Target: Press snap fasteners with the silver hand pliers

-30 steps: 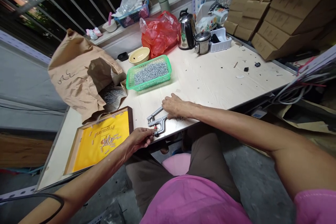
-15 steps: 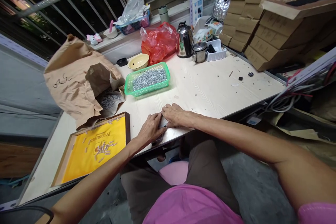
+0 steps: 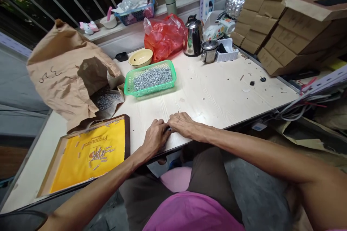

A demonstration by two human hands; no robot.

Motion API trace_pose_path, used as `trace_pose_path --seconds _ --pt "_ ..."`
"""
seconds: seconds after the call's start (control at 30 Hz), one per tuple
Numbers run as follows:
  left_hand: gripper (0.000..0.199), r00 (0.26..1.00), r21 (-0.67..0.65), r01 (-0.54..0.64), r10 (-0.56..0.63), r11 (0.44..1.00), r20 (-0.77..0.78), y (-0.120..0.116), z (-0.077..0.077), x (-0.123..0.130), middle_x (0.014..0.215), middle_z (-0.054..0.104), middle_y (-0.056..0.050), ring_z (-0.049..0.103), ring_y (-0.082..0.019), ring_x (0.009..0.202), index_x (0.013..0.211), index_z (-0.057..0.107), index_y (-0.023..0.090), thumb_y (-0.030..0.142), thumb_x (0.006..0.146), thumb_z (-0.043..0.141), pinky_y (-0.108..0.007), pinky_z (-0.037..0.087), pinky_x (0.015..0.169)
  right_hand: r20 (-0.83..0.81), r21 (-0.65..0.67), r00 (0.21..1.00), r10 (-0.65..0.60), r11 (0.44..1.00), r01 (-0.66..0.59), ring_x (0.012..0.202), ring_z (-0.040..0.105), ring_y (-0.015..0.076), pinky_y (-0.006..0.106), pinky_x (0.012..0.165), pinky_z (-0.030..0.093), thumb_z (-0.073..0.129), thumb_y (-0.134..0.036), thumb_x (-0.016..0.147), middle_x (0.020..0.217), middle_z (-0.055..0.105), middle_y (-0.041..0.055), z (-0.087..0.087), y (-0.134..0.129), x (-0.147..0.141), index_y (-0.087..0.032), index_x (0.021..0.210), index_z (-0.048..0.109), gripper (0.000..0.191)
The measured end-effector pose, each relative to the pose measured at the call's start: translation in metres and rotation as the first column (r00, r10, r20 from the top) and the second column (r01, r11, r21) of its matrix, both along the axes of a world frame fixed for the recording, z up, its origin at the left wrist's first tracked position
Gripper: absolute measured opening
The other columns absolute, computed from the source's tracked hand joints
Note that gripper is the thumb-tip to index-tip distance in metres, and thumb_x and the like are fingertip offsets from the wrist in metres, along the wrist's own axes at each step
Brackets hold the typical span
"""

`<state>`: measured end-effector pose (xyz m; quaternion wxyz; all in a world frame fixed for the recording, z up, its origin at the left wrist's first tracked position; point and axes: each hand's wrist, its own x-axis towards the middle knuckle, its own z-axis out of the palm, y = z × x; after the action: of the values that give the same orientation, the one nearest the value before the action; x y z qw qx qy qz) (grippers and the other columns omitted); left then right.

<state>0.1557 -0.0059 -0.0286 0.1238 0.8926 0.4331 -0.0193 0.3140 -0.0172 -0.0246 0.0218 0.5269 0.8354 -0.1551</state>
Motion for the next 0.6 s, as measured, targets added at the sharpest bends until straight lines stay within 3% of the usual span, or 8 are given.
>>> trace_pose_path --seconds 0.13,0.23,0.37,0.43,0.5,0.6 --pt "0.014 1.000 -0.041 -0.010 0.009 0.999 -0.018 -0.003 0.002 0.004 0.094 0.060 -0.008 0.050 -0.023 0.094 0.093 0.063 0.017 0.020 0.085 0.051 -0.034 0.046 0.078 0.013 0.061 1.000 0.014 0.998 -0.015 0.085 0.059 0.0224 0.030 0.066 0.040 0.050 -0.035 0.091 0.089 0.062 0.0095 -0.004 -0.007 0.000 -0.016 0.092 0.063 0.023" --pt "0.027 1.000 -0.048 -0.013 0.013 0.999 0.007 -0.011 0.002 0.002 0.106 0.061 -0.009 0.051 -0.024 0.102 0.109 0.058 0.015 0.021 0.083 0.055 -0.037 0.046 0.088 0.035 0.212 0.999 0.028 0.977 -0.035 0.088 0.060 0.0254 0.034 0.072 0.045 0.051 -0.036 0.090 0.092 0.063 0.0111 -0.017 -0.016 0.004 -0.014 0.101 0.062 0.027" --pt "0.057 0.985 0.029 -0.051 0.045 0.998 0.166 -0.025 0.004 -0.022 0.135 0.048 -0.013 0.044 -0.028 0.121 0.131 0.044 0.015 0.029 0.079 0.064 -0.044 0.037 0.102 -0.113 0.517 0.986 0.123 0.855 -0.048 0.118 0.049 0.0306 0.043 0.092 0.044 0.050 -0.044 0.089 0.126 0.053 0.0176 -0.048 -0.034 0.016 -0.014 0.122 0.053 0.045" --pt "0.052 0.951 0.083 -0.142 0.113 0.986 0.286 -0.027 0.009 -0.046 0.131 0.051 -0.011 0.047 -0.025 0.119 0.130 0.046 0.017 0.030 0.082 0.061 -0.041 0.040 0.100 -0.162 0.567 0.971 0.176 0.822 -0.055 0.129 0.039 0.0310 0.046 0.100 0.039 0.047 -0.042 0.090 0.135 0.048 0.0165 -0.058 -0.045 0.020 -0.015 0.127 0.050 0.046" --pt "0.035 0.895 0.141 -0.324 0.256 0.935 0.365 -0.021 0.016 -0.080 0.115 0.060 -0.009 0.053 -0.021 0.107 0.121 0.056 0.017 0.027 0.087 0.055 -0.035 0.044 0.093 -0.212 0.575 0.959 0.188 0.818 -0.033 0.133 0.035 0.0297 0.047 0.103 0.037 0.046 -0.040 0.091 0.137 0.046 0.0142 -0.062 -0.057 0.019 -0.017 0.132 0.047 0.046" --pt "0.024 0.803 0.249 -0.578 0.489 0.777 0.340 0.001 0.020 -0.136 0.099 0.063 -0.008 0.055 -0.022 0.096 0.106 0.066 0.017 0.022 0.089 0.049 -0.034 0.045 0.085 -0.313 0.573 0.938 0.151 0.817 0.060 0.127 0.042 0.0262 0.043 0.103 0.039 0.049 -0.034 0.091 0.133 0.050 0.0116 -0.059 -0.070 0.009 -0.019 0.131 0.048 0.043"
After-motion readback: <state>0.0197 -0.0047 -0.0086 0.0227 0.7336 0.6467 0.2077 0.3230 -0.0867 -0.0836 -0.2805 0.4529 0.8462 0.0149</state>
